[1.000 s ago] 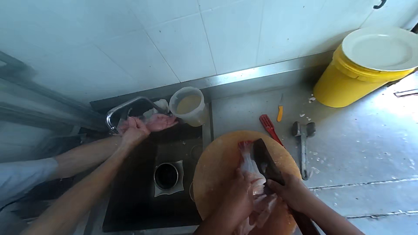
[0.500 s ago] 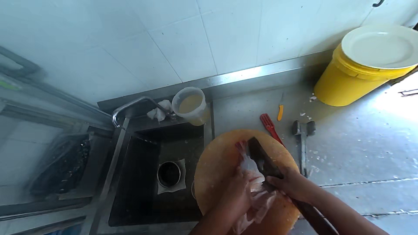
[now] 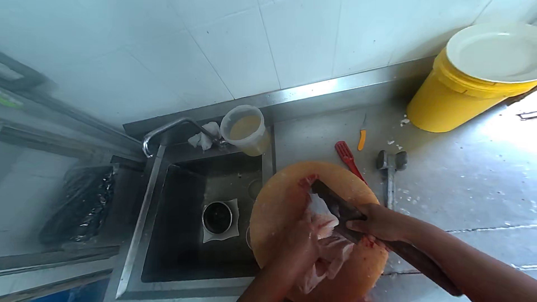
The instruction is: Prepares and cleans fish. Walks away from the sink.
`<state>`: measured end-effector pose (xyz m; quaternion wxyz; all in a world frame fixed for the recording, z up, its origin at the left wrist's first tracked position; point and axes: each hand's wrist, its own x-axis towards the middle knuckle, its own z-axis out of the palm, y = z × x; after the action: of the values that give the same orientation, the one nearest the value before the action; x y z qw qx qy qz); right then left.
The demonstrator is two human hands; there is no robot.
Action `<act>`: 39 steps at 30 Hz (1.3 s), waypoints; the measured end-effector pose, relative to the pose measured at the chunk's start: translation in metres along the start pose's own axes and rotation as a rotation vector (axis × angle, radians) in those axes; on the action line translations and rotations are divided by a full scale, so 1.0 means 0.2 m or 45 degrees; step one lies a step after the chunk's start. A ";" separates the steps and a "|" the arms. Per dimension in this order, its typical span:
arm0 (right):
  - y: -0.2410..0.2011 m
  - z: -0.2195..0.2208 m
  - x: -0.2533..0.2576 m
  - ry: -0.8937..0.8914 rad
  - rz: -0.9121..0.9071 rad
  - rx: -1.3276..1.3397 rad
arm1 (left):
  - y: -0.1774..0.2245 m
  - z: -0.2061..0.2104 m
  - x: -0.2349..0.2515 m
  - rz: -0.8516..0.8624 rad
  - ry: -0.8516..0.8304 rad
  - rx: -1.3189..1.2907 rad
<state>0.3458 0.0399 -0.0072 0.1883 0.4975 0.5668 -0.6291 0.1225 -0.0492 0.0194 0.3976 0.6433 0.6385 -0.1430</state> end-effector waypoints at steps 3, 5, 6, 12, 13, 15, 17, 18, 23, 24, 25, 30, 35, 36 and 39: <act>0.01 0.00 0.04 -0.027 -0.013 0.046 | 0.01 -0.02 -0.02 -0.028 -0.026 -0.030; 0.02 -0.03 0.00 -0.108 0.021 0.049 | -0.01 -0.03 -0.02 -0.003 -0.032 -0.085; 0.02 -0.06 -0.02 -0.143 0.043 0.025 | -0.03 -0.03 -0.03 0.007 -0.034 -0.115; -0.06 -0.12 0.12 -0.196 0.018 0.002 | -0.05 -0.04 -0.01 -0.011 -0.057 -0.066; -0.08 -0.12 0.12 -0.206 0.015 -0.002 | -0.06 -0.03 -0.01 -0.012 -0.053 -0.063; -0.08 -0.13 0.07 -0.242 0.035 -0.028 | -0.07 -0.03 -0.01 0.005 -0.048 -0.084; -0.03 -0.13 0.03 -0.277 0.060 -0.024 | -0.09 -0.01 -0.01 0.022 -0.013 -0.129; 0.00 -0.13 0.04 -0.289 0.067 -0.010 | -0.09 0.00 -0.02 0.025 0.010 -0.152; -0.09 -0.08 0.00 -0.255 0.138 -0.003 | -0.11 0.00 -0.04 0.006 0.015 -0.208; -0.12 -0.07 -0.04 -0.257 0.173 -0.001 | -0.11 0.01 -0.05 -0.015 0.026 -0.216; -0.14 -0.06 -0.07 -0.267 0.200 0.008 | -0.11 0.02 -0.07 -0.045 0.048 -0.207; -0.24 -0.01 -0.15 -0.269 0.302 0.002 | -0.15 0.06 -0.10 -0.052 0.104 -0.225; -0.34 0.09 -0.17 -0.166 0.340 -0.035 | -0.15 0.05 -0.08 -0.042 0.084 -0.238; -0.34 0.11 -0.17 -0.142 0.348 -0.028 | -0.15 0.06 -0.08 -0.033 0.091 -0.227; -0.34 0.17 -0.18 -0.072 0.373 0.045 | -0.15 0.06 -0.09 -0.011 0.093 -0.256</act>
<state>0.2923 0.0163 0.0546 0.2854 0.5602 0.4712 -0.6187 0.0958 -0.0738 0.0142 0.4360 0.6022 0.6664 -0.0563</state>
